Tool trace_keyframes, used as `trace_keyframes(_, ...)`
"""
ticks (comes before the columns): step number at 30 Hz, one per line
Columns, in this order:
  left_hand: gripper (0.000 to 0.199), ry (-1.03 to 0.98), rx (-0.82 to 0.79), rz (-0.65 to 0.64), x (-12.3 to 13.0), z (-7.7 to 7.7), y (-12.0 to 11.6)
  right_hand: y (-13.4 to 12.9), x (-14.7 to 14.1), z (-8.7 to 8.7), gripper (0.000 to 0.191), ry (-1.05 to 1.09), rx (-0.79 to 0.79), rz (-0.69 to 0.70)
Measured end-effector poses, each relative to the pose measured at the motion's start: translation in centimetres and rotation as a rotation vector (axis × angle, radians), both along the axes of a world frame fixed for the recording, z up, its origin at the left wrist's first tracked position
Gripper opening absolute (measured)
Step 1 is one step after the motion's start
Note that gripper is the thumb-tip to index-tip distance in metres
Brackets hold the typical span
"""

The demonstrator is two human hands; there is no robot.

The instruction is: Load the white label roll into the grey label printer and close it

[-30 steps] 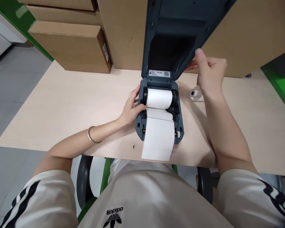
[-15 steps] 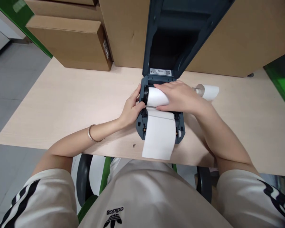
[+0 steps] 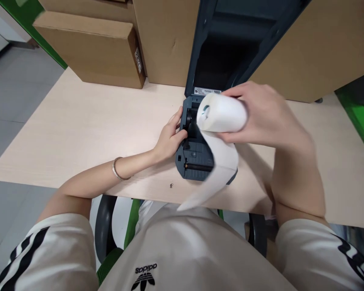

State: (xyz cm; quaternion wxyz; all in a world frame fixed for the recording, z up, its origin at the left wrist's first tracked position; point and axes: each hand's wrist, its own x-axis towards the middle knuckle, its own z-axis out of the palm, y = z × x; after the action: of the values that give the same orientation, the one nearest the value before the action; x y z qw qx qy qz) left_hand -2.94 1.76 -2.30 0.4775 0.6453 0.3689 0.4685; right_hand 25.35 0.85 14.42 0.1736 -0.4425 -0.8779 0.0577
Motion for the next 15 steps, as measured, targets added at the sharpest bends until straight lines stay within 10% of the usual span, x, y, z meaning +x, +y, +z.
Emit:
trace_keyframes(6, 0.1, -0.029, 0.035, -0.034, 0.0, -0.7, 0.4, -0.3, 6.2, 3.2, 0.091, 0.123, -0.117, -0.248)
trace_keyframes(15, 0.102, -0.006, 0.048, -0.042, -0.5, -1.4, 0.7, 5.3, 9.3, -0.3, 0.081, -0.132, -0.248, -0.512)
